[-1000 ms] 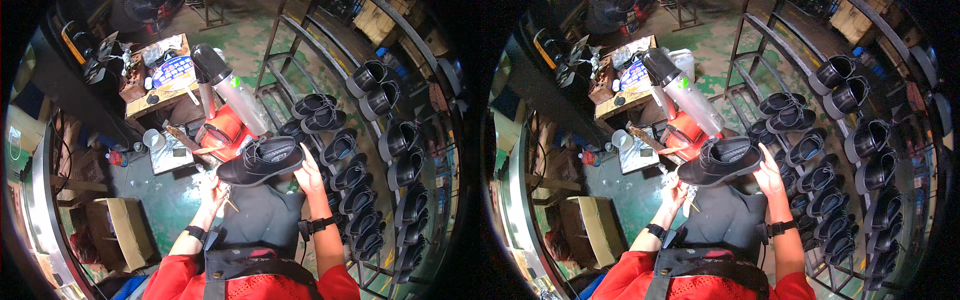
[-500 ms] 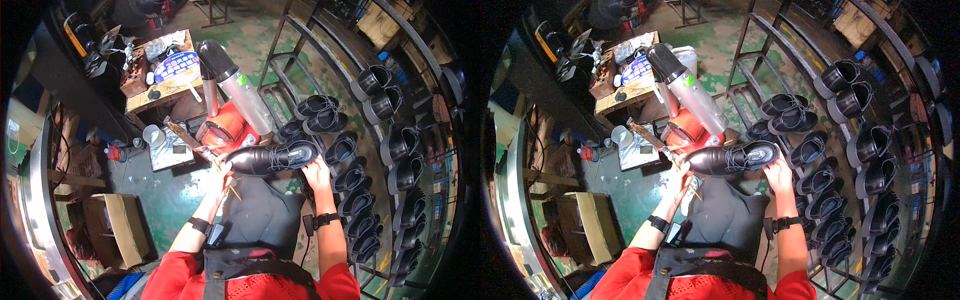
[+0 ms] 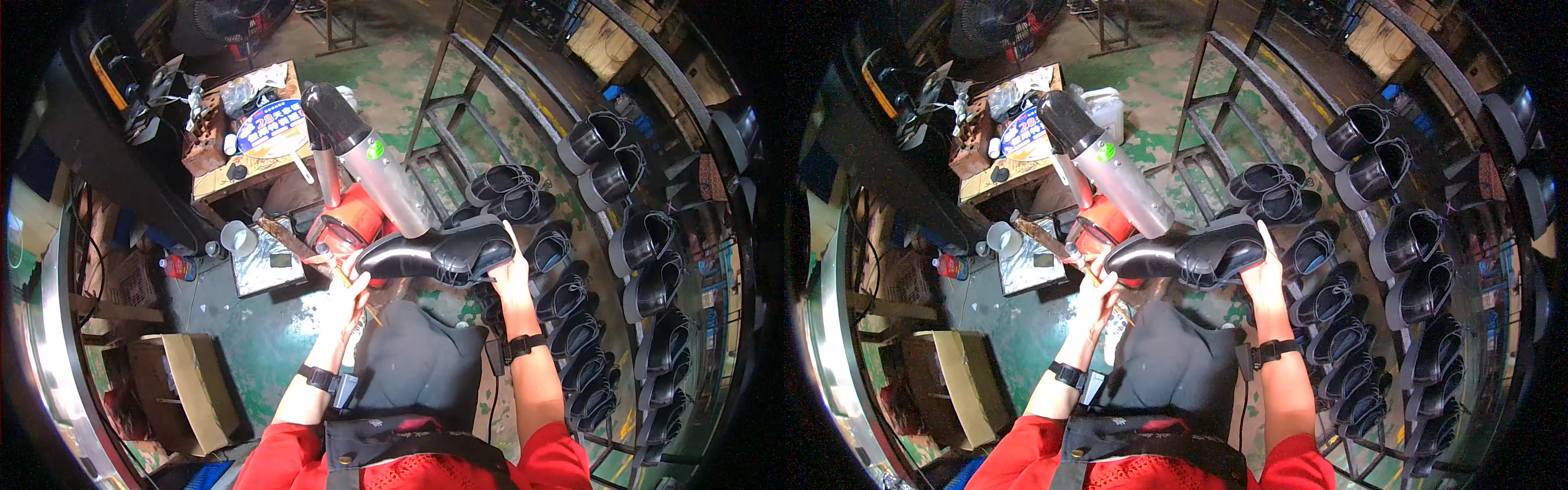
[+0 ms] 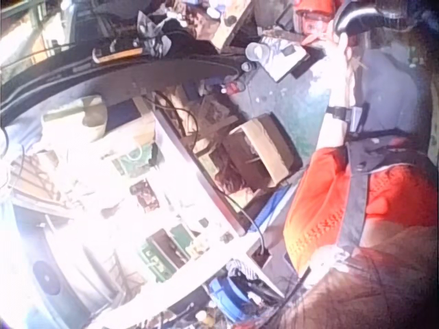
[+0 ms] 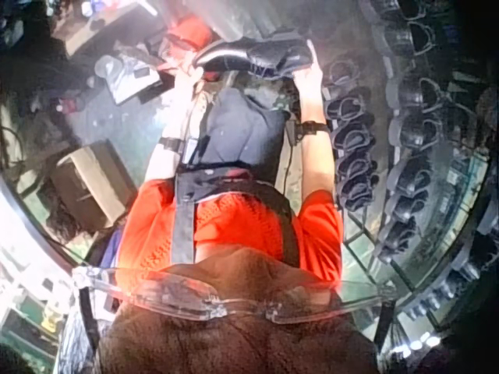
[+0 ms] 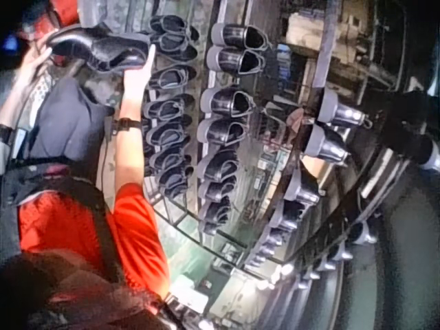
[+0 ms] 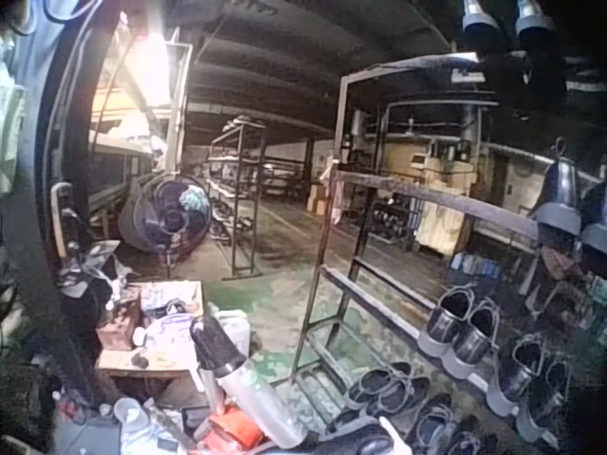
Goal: Cleaning and inspecting newly manufactured leather shoes in a factory setting.
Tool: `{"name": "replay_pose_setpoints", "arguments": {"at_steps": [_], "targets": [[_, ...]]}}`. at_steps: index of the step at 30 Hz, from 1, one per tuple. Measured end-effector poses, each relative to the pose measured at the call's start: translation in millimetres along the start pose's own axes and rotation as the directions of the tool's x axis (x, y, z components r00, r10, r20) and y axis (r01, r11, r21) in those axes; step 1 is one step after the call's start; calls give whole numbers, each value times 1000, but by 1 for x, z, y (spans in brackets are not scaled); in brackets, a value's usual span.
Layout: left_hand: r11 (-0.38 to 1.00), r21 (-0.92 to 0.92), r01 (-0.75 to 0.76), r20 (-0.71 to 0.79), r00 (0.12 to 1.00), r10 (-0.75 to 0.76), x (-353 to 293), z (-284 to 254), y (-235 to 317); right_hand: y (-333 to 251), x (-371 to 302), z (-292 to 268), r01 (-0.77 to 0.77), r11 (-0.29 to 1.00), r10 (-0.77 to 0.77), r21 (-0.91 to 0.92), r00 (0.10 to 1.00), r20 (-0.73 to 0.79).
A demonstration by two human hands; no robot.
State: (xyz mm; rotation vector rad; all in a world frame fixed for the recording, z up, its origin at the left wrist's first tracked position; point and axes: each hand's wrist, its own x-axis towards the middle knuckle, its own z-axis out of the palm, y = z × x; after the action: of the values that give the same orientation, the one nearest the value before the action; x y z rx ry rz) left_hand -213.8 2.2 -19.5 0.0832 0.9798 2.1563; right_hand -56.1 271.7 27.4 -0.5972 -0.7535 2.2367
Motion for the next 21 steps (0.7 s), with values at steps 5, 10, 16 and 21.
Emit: {"name": "replay_pose_setpoints", "arguments": {"at_steps": [5,10,16,21], "targets": [[998,33,51,-11,999,-50,-8,-18,0,5,0,4,14,1000,-12,-10,995,99],[997,59,48,-47,998,-45,-18,-51,-8,14,-5,12,-50,998,42,29,970,241],[995,-68,70,-58,996,-74,-36,-72,-16,32,-22,28,-56,988,94,-140,955,281],[985,-99,140,-112,982,-151,-44,-119,-41,44,-35,38,-125,952,198,-281,948,248]]}}
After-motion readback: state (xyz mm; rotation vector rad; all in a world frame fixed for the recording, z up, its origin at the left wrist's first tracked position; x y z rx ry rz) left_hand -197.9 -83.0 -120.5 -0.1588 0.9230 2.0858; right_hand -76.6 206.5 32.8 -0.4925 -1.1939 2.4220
